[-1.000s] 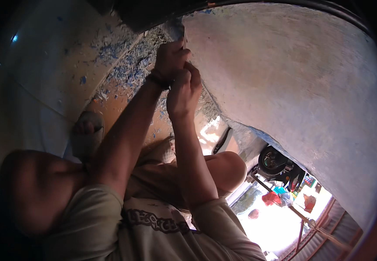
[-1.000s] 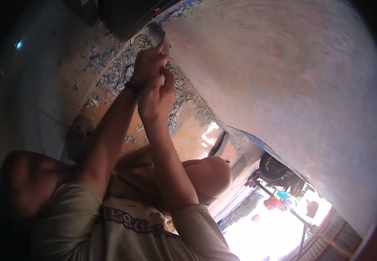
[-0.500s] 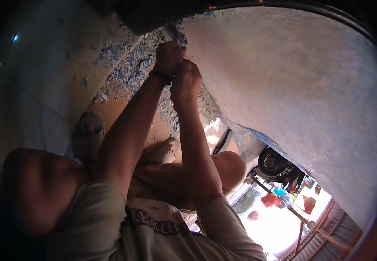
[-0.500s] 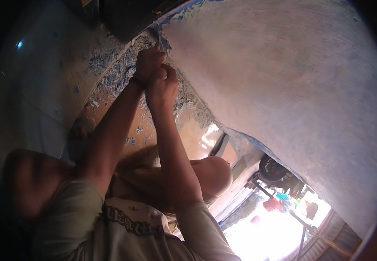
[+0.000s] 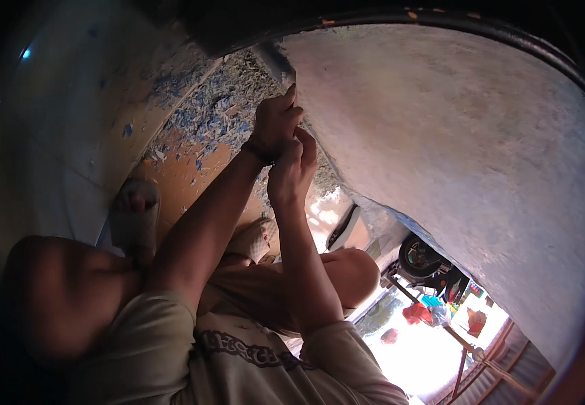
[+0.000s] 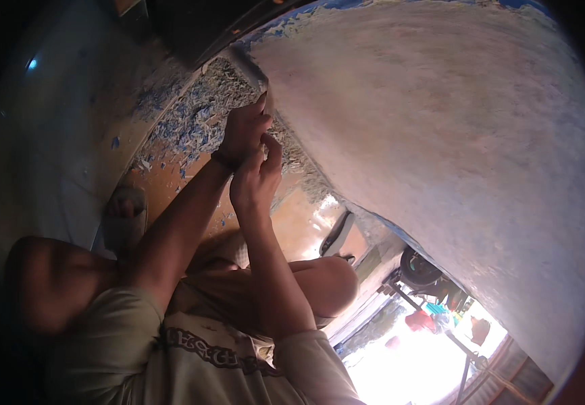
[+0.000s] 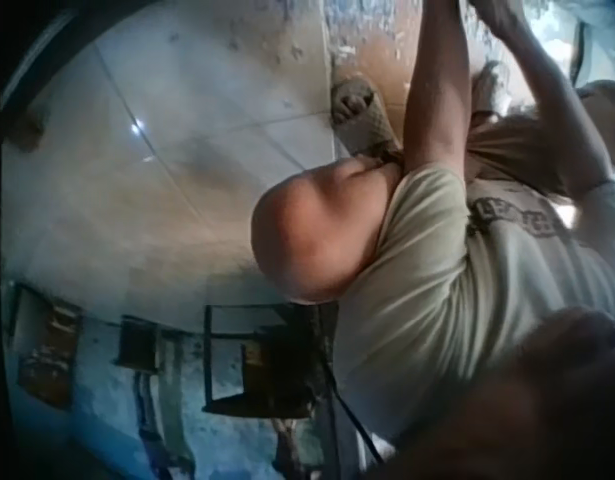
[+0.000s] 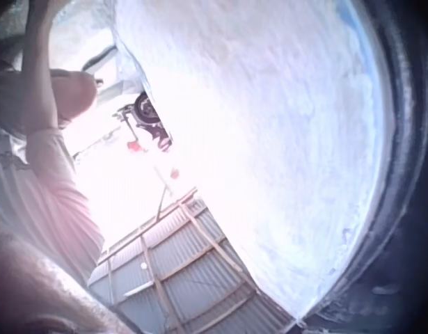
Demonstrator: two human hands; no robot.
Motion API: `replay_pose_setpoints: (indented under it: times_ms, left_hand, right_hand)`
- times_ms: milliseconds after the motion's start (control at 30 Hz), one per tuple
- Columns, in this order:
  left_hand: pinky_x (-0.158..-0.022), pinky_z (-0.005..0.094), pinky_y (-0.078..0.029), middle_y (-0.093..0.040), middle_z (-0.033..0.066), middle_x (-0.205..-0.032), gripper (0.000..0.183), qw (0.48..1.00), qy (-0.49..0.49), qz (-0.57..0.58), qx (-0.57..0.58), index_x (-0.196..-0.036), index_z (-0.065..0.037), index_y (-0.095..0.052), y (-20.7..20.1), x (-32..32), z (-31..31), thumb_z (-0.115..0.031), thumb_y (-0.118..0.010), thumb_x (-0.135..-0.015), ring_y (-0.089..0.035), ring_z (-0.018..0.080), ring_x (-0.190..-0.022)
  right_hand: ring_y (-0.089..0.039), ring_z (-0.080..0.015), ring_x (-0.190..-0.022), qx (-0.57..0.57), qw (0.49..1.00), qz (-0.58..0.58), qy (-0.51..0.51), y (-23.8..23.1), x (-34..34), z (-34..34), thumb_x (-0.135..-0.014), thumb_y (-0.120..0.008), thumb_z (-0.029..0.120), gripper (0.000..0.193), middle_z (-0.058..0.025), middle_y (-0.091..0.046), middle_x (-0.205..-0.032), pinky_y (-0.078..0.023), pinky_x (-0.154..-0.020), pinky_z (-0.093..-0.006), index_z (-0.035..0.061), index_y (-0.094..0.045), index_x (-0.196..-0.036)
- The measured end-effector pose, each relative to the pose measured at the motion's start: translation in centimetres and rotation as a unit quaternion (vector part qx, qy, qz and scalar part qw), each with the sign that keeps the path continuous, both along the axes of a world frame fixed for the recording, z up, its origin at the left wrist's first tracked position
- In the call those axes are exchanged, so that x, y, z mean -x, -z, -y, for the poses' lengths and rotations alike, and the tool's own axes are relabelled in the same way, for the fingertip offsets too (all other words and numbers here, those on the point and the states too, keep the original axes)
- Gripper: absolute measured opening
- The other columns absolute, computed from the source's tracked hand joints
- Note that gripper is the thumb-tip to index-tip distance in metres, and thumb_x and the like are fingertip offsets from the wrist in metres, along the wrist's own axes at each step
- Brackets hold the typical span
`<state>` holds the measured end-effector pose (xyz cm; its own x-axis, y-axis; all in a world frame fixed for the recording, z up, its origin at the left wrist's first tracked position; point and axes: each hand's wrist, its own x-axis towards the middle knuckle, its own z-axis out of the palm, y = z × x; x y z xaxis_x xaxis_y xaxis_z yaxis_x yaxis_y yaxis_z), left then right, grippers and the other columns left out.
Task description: The person scrapes blue paint from the bottom of a wall using a putty knife and then sands the surface with a sanding block.
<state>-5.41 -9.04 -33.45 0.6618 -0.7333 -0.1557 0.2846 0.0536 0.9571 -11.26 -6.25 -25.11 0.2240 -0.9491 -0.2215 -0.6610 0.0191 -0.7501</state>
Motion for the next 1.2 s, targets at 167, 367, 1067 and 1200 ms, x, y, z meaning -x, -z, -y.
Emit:
replay_pose_setpoints:
  times_ms: [167, 367, 1067, 1200]
  left_hand:
    - [-0.053, 0.0377, -0.044, -0.054, 0.0198, -0.063, 0.043, 0.999, -0.017, 0.05, 0.004, -0.105, 0.009, -0.059, -0.1, 0.6, 0.5, -0.015, -0.056, -0.069, -0.055, 0.0321, -0.055]
    - [-0.051, 0.0397, -0.042, -0.053, 0.019, -0.061, 0.028, 0.993, -0.101, -0.015, -0.053, -0.088, 0.006, -0.058, -0.6, 2.7, 1.2, -0.015, -0.056, -0.07, -0.053, 0.0306, -0.052]
    - [-0.059, 0.0379, -0.047, -0.061, 0.0158, -0.072, 0.04, 0.994, -0.059, 0.077, -0.057, -0.115, -0.008, -0.059, 2.3, 1.0, 1.4, -0.016, -0.055, -0.077, -0.06, 0.0295, -0.062]
    - [-0.067, 0.0237, -0.047, -0.065, -0.002, -0.085, 0.064, 0.991, -0.01, -0.131, -0.005, -0.138, -0.011, -0.044, 0.1, 4.1, 0.5, -0.015, -0.066, -0.078, -0.056, 0.0062, -0.075]
  right_hand:
    - [-0.061, -0.0427, -0.095, 0.049, 0.995, -0.077, -0.04, 0.7, 0.5, 0.7, -0.091, -0.044, 0.025, 0.039, -0.0313, -0.061, -0.099, -0.047, -0.081, -0.0455, -0.0029, -0.051, -0.117]
    - [-0.062, -0.0396, -0.096, -0.025, 0.991, -0.118, -0.053, -1.8, 2.3, 2.8, -0.089, -0.043, 0.027, 0.043, -0.0312, -0.062, -0.096, -0.047, -0.083, -0.043, -0.0051, -0.057, -0.113]
    - [-0.059, -0.0199, -0.063, -0.107, 0.992, -0.047, -0.037, 1.7, 2.5, 4.3, -0.091, -0.05, 0.026, 0.04, -0.0137, -0.063, -0.078, -0.047, -0.057, -0.0325, -0.0006, -0.052, -0.12]
    - [-0.051, -0.0084, -0.052, -0.268, 0.958, -0.061, -0.087, -0.4, 7.7, 6.0, -0.093, -0.054, 0.029, 0.038, -0.0048, -0.056, -0.067, -0.038, -0.042, -0.0239, 0.0001, -0.05, -0.117]
